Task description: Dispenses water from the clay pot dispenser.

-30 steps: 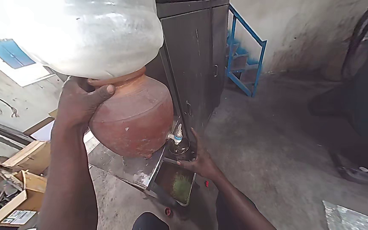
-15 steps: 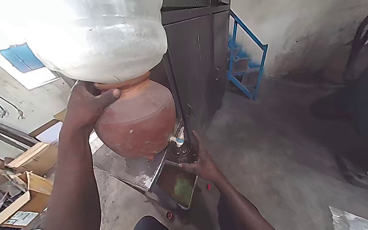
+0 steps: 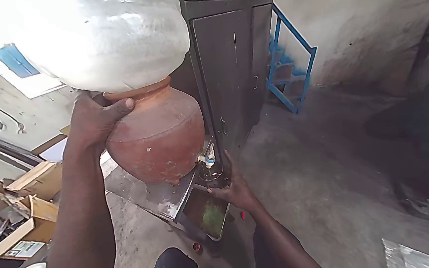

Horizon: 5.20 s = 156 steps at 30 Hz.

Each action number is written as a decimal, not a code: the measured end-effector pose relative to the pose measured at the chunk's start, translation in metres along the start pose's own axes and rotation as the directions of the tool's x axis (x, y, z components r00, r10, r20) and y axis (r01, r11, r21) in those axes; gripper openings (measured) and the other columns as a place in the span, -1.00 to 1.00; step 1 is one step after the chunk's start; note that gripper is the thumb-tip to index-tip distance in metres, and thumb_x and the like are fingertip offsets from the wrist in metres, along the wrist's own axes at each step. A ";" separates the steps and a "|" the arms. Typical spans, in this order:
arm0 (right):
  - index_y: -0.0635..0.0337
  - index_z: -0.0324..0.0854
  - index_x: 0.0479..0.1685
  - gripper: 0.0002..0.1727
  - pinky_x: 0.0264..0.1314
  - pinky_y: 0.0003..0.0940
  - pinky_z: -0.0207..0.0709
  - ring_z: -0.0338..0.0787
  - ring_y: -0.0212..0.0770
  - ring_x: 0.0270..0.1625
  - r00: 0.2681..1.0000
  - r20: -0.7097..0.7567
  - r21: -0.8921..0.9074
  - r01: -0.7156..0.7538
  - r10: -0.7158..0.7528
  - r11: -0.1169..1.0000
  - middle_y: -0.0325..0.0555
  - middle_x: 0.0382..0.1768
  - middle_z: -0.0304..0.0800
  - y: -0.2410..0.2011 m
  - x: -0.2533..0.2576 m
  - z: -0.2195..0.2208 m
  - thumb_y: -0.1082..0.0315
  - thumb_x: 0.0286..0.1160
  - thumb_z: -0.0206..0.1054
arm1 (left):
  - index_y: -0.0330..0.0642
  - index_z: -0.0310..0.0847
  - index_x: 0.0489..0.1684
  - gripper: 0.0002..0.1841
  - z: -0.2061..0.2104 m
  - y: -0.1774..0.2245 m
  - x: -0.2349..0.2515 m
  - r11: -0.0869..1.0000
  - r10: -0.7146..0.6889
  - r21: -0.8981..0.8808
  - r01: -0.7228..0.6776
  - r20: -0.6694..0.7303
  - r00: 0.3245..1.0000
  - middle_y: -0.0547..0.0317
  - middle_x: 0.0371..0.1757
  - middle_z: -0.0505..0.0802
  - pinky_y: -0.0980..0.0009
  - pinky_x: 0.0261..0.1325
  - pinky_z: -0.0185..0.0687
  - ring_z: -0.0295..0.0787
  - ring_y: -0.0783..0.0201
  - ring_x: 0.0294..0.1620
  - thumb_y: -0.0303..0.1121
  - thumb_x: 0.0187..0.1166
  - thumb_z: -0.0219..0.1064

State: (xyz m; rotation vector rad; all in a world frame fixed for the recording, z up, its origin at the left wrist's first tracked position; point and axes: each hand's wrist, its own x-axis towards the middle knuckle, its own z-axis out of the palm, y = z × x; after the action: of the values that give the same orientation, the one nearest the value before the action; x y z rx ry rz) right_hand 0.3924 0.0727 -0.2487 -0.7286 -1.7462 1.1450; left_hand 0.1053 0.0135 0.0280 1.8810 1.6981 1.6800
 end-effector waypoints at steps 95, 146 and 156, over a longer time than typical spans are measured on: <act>-0.16 -0.30 0.92 0.53 0.18 -0.19 0.89 0.90 -0.22 0.13 1.000 0.011 0.056 0.001 -0.001 0.998 -0.12 0.29 0.78 0.011 0.004 0.002 0.10 -0.12 0.87 | 0.05 0.13 0.64 0.04 -0.005 -0.011 0.005 0.999 0.045 0.020 -0.046 0.018 0.999 0.47 0.17 0.85 0.51 0.20 0.84 0.85 0.53 0.13 0.08 0.12 0.74; -0.18 -0.28 0.92 0.52 0.17 -0.21 0.89 0.89 -0.23 0.13 1.000 0.009 0.046 0.006 -0.007 0.999 -0.12 0.28 0.77 0.015 0.007 0.003 0.08 -0.14 0.87 | 0.02 0.12 0.64 -0.02 -0.007 -0.019 0.009 0.996 0.082 -0.034 -0.080 0.038 0.996 0.40 0.20 0.84 0.45 0.27 0.82 0.84 0.46 0.19 -0.03 0.22 0.73; -0.13 -0.30 0.92 0.52 0.18 -0.20 0.89 0.90 -0.21 0.11 0.999 0.018 0.075 0.033 -0.034 0.997 -0.12 0.27 0.78 0.018 0.008 0.004 0.13 -0.11 0.87 | 0.05 0.18 0.58 -0.05 -0.005 -0.016 0.008 0.998 0.062 -0.004 -0.062 0.032 0.998 0.47 0.13 0.86 0.50 0.18 0.84 0.86 0.52 0.11 0.02 0.20 0.72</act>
State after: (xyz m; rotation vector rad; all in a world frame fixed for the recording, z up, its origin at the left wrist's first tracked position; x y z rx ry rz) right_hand 0.3858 0.0849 -0.2632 -0.6429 -1.7156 1.1912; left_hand 0.0896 0.0226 0.0240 1.9687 1.6409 1.6630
